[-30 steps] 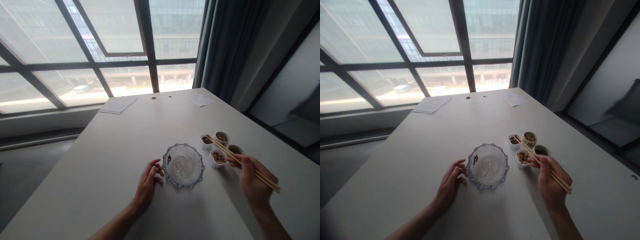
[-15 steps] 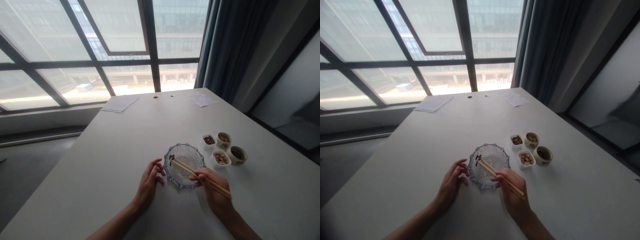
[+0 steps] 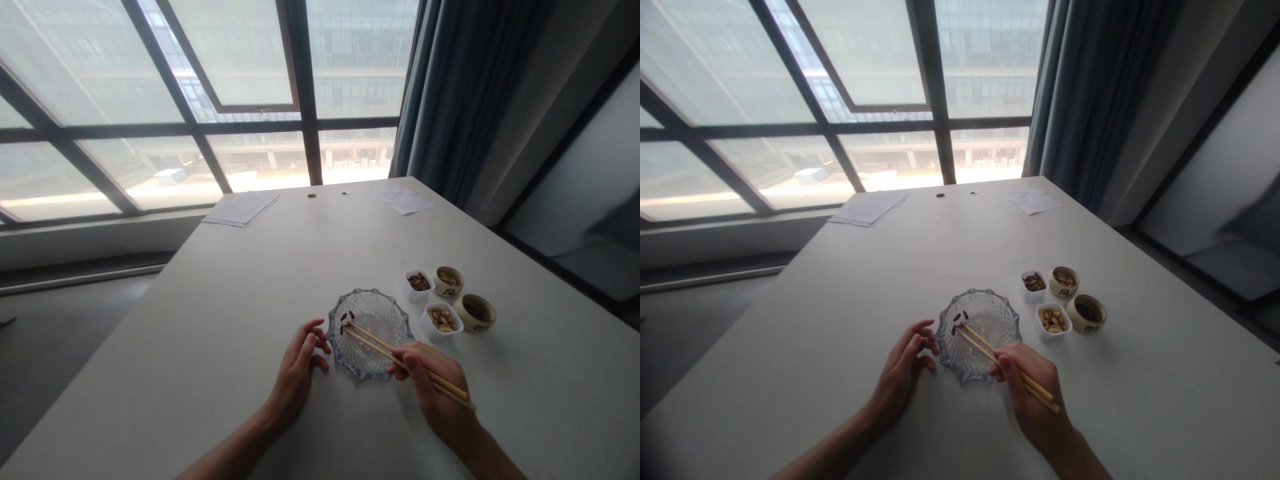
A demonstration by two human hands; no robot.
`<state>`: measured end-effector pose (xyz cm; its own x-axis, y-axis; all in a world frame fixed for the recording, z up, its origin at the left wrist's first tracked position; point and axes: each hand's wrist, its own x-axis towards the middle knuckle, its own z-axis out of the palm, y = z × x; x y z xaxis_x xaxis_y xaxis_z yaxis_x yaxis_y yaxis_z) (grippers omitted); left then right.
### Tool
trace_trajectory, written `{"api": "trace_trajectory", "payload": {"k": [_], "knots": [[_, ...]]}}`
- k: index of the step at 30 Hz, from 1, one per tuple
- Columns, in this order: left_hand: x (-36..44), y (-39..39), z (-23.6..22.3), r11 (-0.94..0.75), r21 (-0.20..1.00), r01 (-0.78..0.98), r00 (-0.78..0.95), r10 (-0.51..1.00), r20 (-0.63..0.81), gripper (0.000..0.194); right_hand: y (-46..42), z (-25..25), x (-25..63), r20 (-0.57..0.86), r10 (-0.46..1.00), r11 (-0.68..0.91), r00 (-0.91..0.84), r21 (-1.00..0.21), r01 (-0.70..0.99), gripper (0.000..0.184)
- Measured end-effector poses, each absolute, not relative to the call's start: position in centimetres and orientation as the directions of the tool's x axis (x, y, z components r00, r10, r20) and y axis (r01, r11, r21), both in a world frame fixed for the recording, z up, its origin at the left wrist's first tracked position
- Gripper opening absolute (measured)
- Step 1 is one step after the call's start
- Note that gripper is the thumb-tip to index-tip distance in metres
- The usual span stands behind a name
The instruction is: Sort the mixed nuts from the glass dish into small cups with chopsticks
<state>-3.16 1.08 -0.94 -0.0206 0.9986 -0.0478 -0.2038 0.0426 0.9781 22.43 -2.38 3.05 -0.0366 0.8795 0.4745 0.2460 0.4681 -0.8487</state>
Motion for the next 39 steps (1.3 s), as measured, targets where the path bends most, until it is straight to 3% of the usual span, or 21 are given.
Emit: {"api": "trace_trajectory", "payload": {"k": [7, 15, 21, 25, 29, 34, 39], "knots": [[-3.2, 1.1, -1.1, 0.034, 0.980, -0.198, -0.013, 0.999, -0.038, 0.045, -2.2, 2.6, 22.5, 0.470, 0.882, 0.466, -0.029, -0.862, 0.197, 0.030], [-3.3, 1.1, -1.3, 0.028, 0.981, -0.193, -0.005, 1.000, -0.030, 0.045, -2.2, 3.3, 24.9, 0.553, 0.833, 0.528, 0.001, -0.797, 0.294, 0.022], [-3.4, 1.1, -1.3, 0.029, 0.981, -0.192, -0.007, 0.999, -0.031, 0.044, -2.3, 3.3, 25.3, 0.508, 0.856, 0.512, -0.092, -0.811, 0.283, 0.024], [-3.4, 1.1, -1.4, 0.029, 0.981, -0.192, -0.006, 0.999, -0.031, 0.046, -2.4, 2.6, 24.6, 0.458, 0.887, 0.459, -0.066, -0.853, 0.249, 0.030], [-3.4, 1.2, -1.4, 0.028, 0.981, -0.193, -0.012, 0.999, -0.031, 0.046, -2.5, 2.5, 24.9, 0.463, 0.885, 0.431, 0.050, -0.855, 0.288, 0.031], [-3.5, 1.1, -1.6, 0.025, 0.981, -0.191, -0.009, 1.000, -0.028, 0.045, -1.7, 3.7, 27.4, 0.551, 0.732, 0.364, 0.401, -0.814, 0.453, 0.031], [-3.5, 1.1, -1.5, 0.027, 0.982, -0.189, -0.003, 1.000, -0.028, 0.044, -0.8, 4.0, 29.6, 0.482, 0.670, 0.233, 0.565, -0.859, 0.457, 0.038]]}}
